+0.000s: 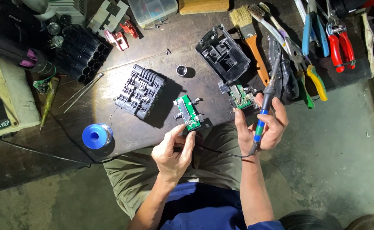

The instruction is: The person uses a soldering iron and solder wire to attach components to a small green circuit board. They repeatedly heat solder joints and feed solder, then flip the board to work on different sides. The person also handles a black plastic housing and a second circuit board nearby.

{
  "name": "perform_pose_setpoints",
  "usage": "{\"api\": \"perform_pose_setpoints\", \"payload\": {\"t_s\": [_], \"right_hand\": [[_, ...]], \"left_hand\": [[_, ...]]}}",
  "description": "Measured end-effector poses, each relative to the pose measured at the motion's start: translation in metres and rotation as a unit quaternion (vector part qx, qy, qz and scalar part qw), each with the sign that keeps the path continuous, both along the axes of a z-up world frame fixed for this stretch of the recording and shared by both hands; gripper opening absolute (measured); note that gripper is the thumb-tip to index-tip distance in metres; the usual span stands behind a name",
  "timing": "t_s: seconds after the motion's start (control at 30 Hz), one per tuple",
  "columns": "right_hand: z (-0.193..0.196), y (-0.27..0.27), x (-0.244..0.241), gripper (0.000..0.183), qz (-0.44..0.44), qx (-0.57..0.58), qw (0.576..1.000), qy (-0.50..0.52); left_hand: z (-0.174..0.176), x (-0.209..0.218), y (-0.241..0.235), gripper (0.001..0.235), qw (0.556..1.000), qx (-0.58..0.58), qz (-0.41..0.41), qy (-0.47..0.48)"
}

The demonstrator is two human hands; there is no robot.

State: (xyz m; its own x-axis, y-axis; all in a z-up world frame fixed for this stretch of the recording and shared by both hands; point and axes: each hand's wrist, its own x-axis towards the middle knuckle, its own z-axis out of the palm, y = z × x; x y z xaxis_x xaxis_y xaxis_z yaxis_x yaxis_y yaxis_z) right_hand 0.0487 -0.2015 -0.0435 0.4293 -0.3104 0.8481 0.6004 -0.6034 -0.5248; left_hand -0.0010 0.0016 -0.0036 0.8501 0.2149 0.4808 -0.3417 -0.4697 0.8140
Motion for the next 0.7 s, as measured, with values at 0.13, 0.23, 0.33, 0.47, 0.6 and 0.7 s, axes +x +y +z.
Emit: {"api": "perform_pose_setpoints", "payload": {"t_s": [0.13, 0.23, 0.33, 0.47, 0.6, 0.7], "right_hand": [[-0.003, 0.003, -0.012, 0.048, -0.012, -0.010, 1.000, 0.002], [-0.006, 0.012, -0.025, 0.049, -0.008, -0.025, 1.000, -0.001], [-0.005, 0.020, -0.031, 0.050, -0.018, -0.041, 0.999, -0.003], [-0.009, 0.021, -0.033, 0.051, 0.004, -0.037, 0.999, -0.005], [-0.018, 0.018, -0.032, 0.054, 0.010, -0.044, 0.999, -0.020], [-0.018, 0.017, -0.033, 0.052, 0.015, -0.042, 0.999, -0.011]], "left_hand": [[-0.002, 0.000, 0.000, 0.025, 1.000, 0.005, -0.002, -0.002], [0.000, 0.000, 0.001, 0.026, 1.000, 0.008, -0.001, -0.001], [0.001, -0.001, 0.001, 0.028, 1.000, 0.001, -0.007, -0.009], [-0.001, -0.005, 0.001, 0.030, 1.000, 0.000, 0.010, -0.010], [-0.010, -0.012, 0.000, 0.029, 0.999, -0.020, 0.021, -0.018], [-0.007, -0.014, -0.005, 0.021, 0.999, -0.016, -0.008, -0.028]]}}
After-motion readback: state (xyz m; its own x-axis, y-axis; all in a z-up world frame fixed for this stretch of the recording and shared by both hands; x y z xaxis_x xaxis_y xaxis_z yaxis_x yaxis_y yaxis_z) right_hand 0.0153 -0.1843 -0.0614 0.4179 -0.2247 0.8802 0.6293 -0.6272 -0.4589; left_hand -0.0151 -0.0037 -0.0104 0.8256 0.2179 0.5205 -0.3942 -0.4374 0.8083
